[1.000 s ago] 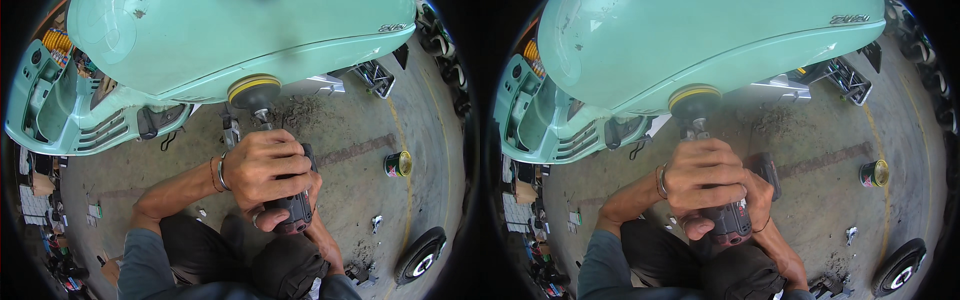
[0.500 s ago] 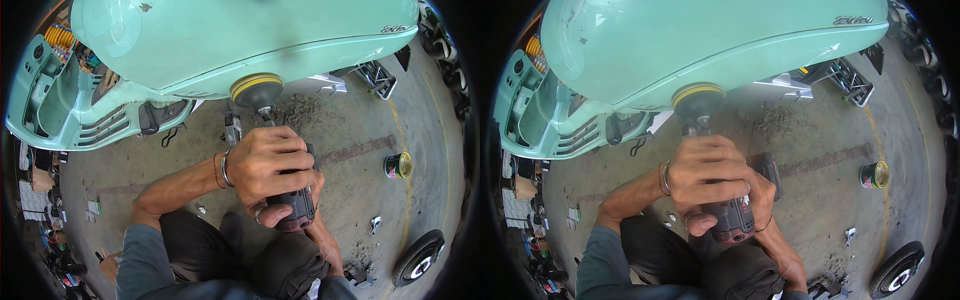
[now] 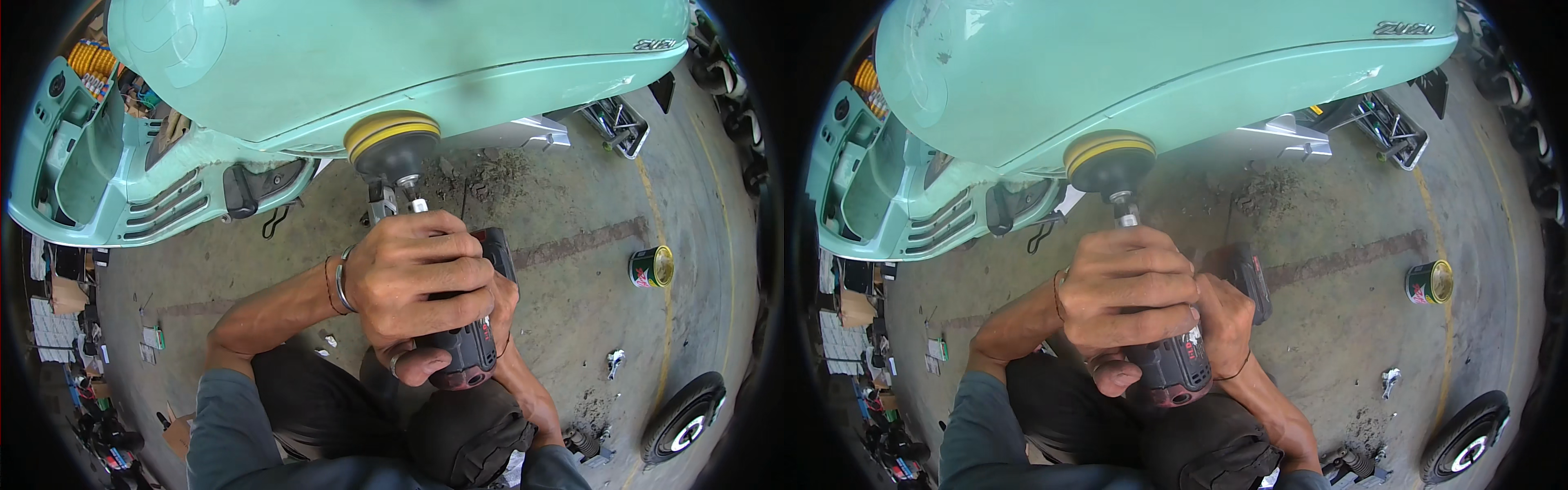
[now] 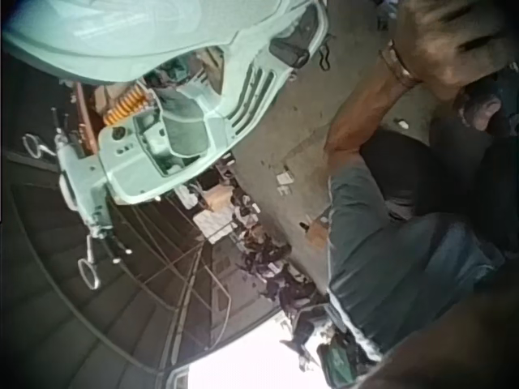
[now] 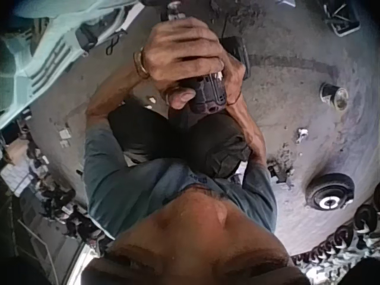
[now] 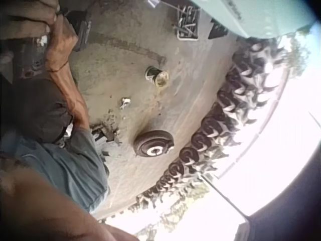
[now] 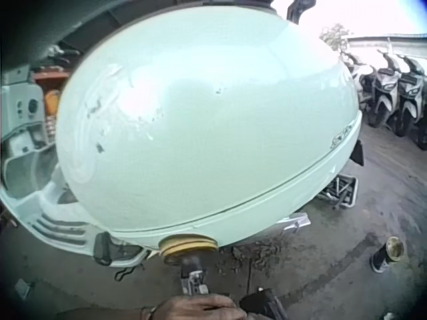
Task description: The person polishes the side panel of a scooter using a power tool, applies a substance from a can to the panel, and continues polishing. They then use tools to work on the battery compartment and organize tools in a toolbox.
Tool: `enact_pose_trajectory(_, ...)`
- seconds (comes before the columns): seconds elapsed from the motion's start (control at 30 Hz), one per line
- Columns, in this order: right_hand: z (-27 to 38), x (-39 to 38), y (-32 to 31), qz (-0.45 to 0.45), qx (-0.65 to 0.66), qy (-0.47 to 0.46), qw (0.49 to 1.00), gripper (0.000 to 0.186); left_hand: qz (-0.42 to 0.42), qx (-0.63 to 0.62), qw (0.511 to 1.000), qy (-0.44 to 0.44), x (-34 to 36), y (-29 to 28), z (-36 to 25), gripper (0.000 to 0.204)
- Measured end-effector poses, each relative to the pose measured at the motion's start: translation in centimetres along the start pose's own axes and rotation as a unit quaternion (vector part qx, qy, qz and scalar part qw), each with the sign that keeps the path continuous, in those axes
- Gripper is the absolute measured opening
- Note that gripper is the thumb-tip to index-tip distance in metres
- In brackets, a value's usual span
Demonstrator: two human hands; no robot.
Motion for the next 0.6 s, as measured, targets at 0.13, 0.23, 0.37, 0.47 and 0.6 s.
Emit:
enact_pose_trajectory(0.13, -0.3, -0.1, 0.3, -0.004, 0.012, 0.013, 1.000, 0.021, 0.014, 0.005, 1.000, -0.013, -0.6, 0.2, 0.2, 0.036)
enact_pose_trajectory(0.23, -0.7, -0.3, 1.8, 0.017, 0.016, -0.002, 1.000, 0.017, 0.025, 0.028, 0.999, -0.005, -1.4, -1.1, -0.4, 0.037)
enact_pose_trajectory(0.37, 0.9, 0.9, 1.3, 0.021, 0.003, -0.018, 1.000, 0.018, 0.000, 0.034, 0.999, 0.012, -0.1, -1.8, -1.0, 0.050)
enact_pose_trajectory(0.47, 1.1, 0.5, -0.3, -0.020, -0.021, 0.000, 1.000, 0.019, 0.000, -0.003, 1.000, 0.020, 0.9, -0.6, -0.5, 0.050)
enact_pose_trajectory(0.6, 1.0, 0.8, -1.7, -0.032, -0.005, 0.012, 0.999, 0.020, -0.006, -0.012, 1.000, 0.011, 0.9, 0.3, 0.3, 0.038)
Point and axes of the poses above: each hand's wrist, its own x-axis towards the middle knuckle, its own y-axis out of the palm, z = x × y, the point moved 9 cm from there along x, towards the middle knuckle, and after that the axes turned 10 degrees about x, right-handed, at the moved point
